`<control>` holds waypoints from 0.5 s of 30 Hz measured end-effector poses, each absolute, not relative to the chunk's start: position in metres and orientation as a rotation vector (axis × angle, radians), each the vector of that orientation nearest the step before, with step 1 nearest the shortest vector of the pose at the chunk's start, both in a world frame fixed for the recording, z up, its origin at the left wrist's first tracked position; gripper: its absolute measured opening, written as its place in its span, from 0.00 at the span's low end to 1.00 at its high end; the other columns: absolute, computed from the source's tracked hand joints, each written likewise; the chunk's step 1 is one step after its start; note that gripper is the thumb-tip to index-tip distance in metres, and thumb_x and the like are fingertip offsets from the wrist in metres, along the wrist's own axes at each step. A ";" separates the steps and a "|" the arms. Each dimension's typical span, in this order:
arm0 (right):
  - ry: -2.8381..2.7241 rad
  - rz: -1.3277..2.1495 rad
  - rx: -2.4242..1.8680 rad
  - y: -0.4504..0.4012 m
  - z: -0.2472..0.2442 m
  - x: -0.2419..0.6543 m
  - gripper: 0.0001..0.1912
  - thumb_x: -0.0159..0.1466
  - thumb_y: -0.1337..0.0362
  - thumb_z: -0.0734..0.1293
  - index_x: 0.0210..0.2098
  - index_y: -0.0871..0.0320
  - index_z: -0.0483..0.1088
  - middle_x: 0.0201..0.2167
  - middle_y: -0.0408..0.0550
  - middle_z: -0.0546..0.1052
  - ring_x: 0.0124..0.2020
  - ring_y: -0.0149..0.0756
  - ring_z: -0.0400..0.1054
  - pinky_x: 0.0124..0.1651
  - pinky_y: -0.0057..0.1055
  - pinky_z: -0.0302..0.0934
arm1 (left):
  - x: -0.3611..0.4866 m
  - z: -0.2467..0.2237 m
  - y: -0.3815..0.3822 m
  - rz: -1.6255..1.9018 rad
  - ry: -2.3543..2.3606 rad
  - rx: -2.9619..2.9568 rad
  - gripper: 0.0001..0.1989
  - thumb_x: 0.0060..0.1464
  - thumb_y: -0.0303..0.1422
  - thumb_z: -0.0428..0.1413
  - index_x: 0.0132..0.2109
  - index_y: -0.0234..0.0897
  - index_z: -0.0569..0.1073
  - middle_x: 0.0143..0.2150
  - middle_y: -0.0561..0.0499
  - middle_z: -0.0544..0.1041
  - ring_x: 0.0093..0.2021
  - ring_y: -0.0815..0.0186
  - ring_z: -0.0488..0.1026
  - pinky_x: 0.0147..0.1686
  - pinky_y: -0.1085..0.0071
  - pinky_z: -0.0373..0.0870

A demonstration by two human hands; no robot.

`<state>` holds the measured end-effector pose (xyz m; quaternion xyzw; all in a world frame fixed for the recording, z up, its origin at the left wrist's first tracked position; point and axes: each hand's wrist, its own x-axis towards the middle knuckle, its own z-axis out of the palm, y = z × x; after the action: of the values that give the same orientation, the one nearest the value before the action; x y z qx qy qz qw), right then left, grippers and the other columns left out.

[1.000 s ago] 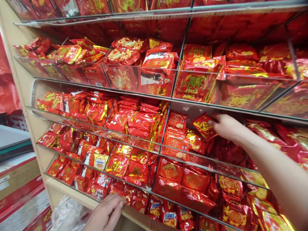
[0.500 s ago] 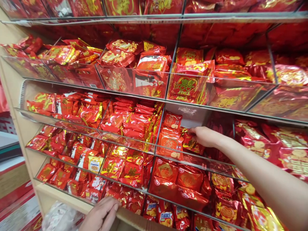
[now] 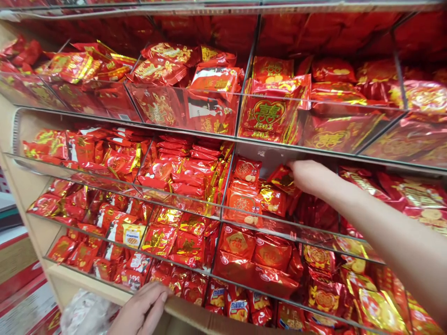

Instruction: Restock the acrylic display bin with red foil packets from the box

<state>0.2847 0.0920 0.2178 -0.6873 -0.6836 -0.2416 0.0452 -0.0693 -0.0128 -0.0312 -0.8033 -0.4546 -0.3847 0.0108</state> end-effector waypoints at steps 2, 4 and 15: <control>-2.002 -0.746 -2.177 0.101 0.223 0.283 0.20 0.56 0.75 0.58 0.48 0.66 0.67 0.45 0.65 0.73 0.45 0.51 0.68 0.42 0.38 0.62 | -0.069 -0.031 -0.013 -1.217 -1.403 -2.500 0.10 0.59 0.35 0.46 0.32 0.44 0.69 0.31 0.56 0.78 0.32 0.68 0.76 0.32 0.81 0.70; -1.950 -0.745 -2.184 0.114 0.227 0.281 0.21 0.57 0.75 0.57 0.50 0.66 0.66 0.49 0.65 0.70 0.48 0.49 0.66 0.46 0.38 0.61 | -0.069 -0.031 -0.013 -1.217 -1.411 -2.517 0.09 0.58 0.34 0.46 0.32 0.44 0.69 0.29 0.56 0.77 0.32 0.68 0.76 0.33 0.81 0.70; -1.918 -0.600 -2.083 0.167 0.215 0.280 0.17 0.58 0.71 0.59 0.47 0.66 0.68 0.48 0.64 0.71 0.50 0.47 0.65 0.47 0.36 0.61 | -0.070 -0.035 -0.015 -1.192 -1.643 -2.681 0.11 0.59 0.33 0.46 0.29 0.41 0.67 0.28 0.53 0.73 0.32 0.66 0.73 0.34 0.77 0.70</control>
<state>0.2798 0.1667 0.2146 -0.7142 -0.6577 -0.2055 0.1230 -0.0705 -0.0147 -0.0349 -0.7923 -0.4857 -0.3524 -0.1104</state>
